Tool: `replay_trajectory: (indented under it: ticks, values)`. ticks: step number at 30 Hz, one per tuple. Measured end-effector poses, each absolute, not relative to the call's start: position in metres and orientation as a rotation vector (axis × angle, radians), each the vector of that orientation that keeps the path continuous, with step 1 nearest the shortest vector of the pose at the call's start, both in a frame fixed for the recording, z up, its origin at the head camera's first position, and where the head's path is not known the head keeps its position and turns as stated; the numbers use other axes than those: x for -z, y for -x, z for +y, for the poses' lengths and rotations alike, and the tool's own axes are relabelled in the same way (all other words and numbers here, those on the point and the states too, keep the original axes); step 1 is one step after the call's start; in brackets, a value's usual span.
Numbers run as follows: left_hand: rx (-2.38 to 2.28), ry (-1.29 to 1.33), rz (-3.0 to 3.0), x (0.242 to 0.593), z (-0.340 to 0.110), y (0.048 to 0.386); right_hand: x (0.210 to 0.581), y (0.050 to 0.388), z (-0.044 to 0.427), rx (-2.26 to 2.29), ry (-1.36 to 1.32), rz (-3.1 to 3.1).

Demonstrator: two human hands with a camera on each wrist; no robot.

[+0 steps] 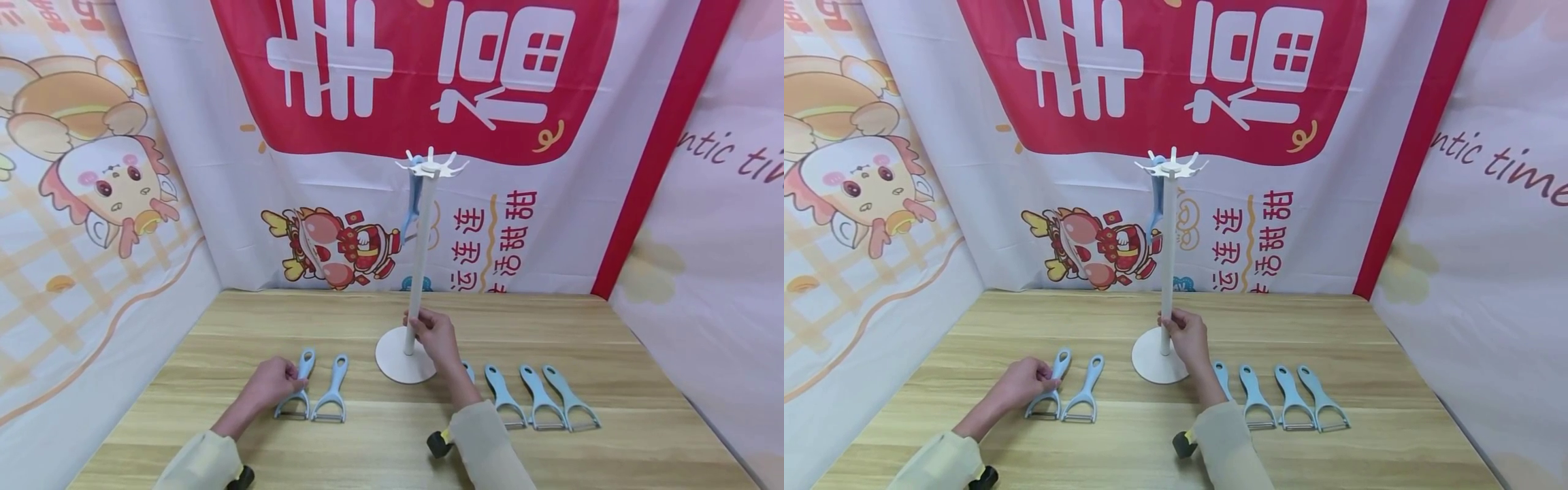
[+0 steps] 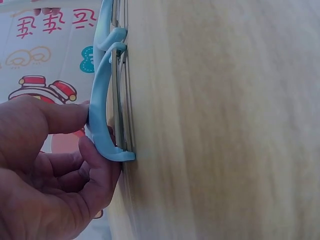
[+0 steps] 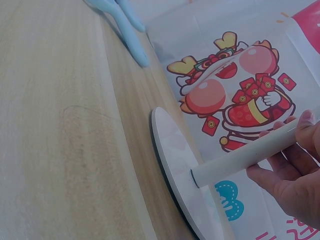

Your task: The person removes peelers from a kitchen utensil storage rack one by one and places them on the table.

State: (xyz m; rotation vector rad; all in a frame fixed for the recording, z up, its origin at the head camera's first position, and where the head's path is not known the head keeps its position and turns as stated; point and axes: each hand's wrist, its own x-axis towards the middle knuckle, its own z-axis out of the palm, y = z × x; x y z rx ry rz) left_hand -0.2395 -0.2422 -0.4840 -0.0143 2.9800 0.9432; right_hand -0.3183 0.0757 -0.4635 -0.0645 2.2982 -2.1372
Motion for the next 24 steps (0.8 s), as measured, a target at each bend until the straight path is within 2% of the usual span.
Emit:
replay_trajectory:
  ticks: [24]
  values:
    - [-0.872,0.018,3.033,0.4753,-0.2465,0.2375,0.4627,0.3203,0.0751,2.136,0.039,2.294]
